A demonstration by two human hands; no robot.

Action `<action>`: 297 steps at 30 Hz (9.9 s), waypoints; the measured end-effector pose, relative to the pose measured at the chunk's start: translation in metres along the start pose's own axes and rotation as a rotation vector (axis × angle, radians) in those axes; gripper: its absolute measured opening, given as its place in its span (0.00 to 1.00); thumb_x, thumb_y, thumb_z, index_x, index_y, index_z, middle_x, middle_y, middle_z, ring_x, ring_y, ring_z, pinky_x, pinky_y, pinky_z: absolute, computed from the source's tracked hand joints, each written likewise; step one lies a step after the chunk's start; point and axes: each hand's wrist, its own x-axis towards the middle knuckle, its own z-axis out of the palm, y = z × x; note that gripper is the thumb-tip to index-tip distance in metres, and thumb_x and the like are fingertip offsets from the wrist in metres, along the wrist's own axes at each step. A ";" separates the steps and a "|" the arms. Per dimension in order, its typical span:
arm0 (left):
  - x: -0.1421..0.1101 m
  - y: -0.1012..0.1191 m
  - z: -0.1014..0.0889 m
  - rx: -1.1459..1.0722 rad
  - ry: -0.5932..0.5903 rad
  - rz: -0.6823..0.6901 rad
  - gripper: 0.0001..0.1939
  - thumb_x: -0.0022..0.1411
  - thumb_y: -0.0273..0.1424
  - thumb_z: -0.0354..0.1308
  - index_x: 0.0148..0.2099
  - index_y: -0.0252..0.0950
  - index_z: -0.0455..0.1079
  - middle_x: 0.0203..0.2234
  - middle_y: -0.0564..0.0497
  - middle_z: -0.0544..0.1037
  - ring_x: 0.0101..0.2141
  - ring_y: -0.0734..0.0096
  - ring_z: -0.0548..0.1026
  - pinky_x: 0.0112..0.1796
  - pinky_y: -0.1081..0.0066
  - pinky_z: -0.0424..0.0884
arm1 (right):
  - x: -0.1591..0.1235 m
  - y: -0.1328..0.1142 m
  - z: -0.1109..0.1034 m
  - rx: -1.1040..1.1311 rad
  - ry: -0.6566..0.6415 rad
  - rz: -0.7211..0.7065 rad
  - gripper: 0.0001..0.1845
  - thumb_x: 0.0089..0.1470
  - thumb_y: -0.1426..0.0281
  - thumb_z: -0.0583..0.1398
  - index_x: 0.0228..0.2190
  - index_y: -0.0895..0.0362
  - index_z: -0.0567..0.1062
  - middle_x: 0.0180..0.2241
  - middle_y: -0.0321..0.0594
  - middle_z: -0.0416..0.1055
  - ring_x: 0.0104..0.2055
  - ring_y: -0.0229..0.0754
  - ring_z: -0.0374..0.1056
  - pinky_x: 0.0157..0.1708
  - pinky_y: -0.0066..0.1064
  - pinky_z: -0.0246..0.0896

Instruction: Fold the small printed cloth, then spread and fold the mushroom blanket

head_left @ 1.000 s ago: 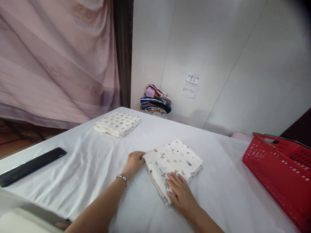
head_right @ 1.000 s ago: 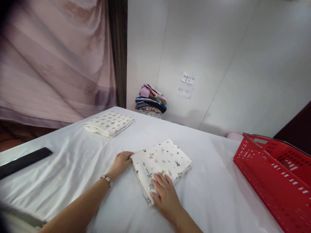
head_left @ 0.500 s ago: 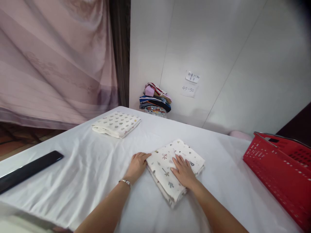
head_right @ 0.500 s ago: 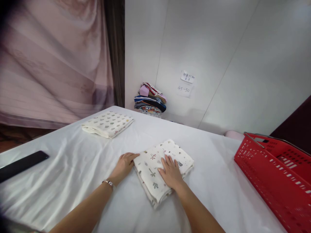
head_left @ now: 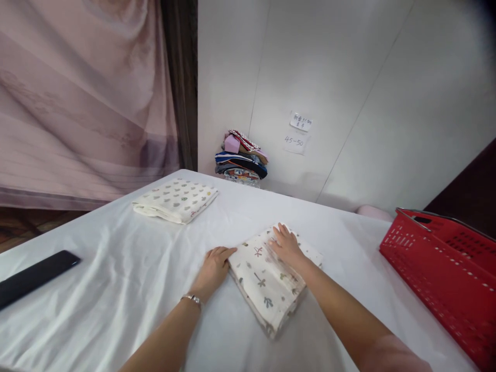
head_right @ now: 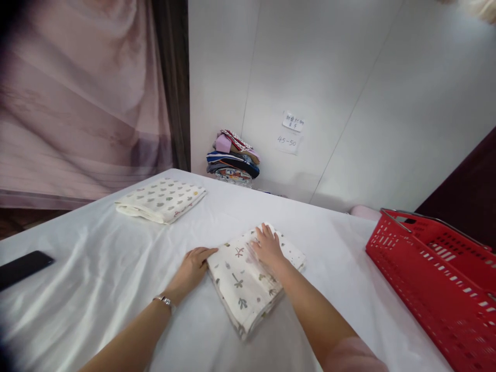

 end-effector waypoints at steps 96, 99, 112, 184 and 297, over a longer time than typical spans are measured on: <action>0.010 -0.011 0.000 0.023 -0.050 0.060 0.22 0.54 0.26 0.44 0.49 0.40 0.70 0.43 0.50 0.75 0.45 0.64 0.70 0.49 0.61 0.64 | -0.087 0.133 -0.028 -0.439 0.090 -0.213 0.12 0.59 0.74 0.50 0.37 0.57 0.73 0.39 0.42 0.70 0.44 0.44 0.60 0.43 0.34 0.53; 0.010 -0.013 0.002 0.029 -0.036 0.052 0.22 0.54 0.26 0.45 0.49 0.41 0.70 0.43 0.51 0.75 0.45 0.63 0.70 0.50 0.61 0.64 | -0.091 0.136 -0.026 -0.424 0.083 -0.190 0.13 0.59 0.74 0.49 0.38 0.56 0.73 0.39 0.42 0.70 0.45 0.43 0.59 0.43 0.33 0.53; 0.010 -0.011 0.001 0.051 -0.054 0.064 0.22 0.55 0.26 0.45 0.50 0.40 0.69 0.43 0.51 0.74 0.46 0.65 0.69 0.50 0.64 0.63 | -0.097 0.141 -0.020 -0.326 0.092 -0.113 0.18 0.57 0.76 0.47 0.44 0.55 0.72 0.46 0.40 0.69 0.48 0.43 0.59 0.46 0.33 0.55; -0.001 0.032 -0.004 -0.135 -0.027 0.195 0.10 0.57 0.28 0.50 0.35 0.42 0.73 0.36 0.51 0.74 0.41 0.66 0.69 0.44 0.63 0.64 | 0.036 0.058 0.014 0.044 -0.034 0.265 0.36 0.58 0.51 0.41 0.61 0.59 0.47 0.62 0.45 0.48 0.63 0.46 0.44 0.58 0.40 0.39; -0.032 0.121 0.046 0.293 -0.023 0.488 0.25 0.52 0.16 0.46 0.51 0.38 0.65 0.44 0.44 0.72 0.45 0.60 0.68 0.46 0.58 0.63 | -0.132 0.019 0.047 1.834 0.297 0.318 0.30 0.41 0.63 0.64 0.47 0.57 0.65 0.38 0.43 0.72 0.32 0.41 0.71 0.25 0.29 0.67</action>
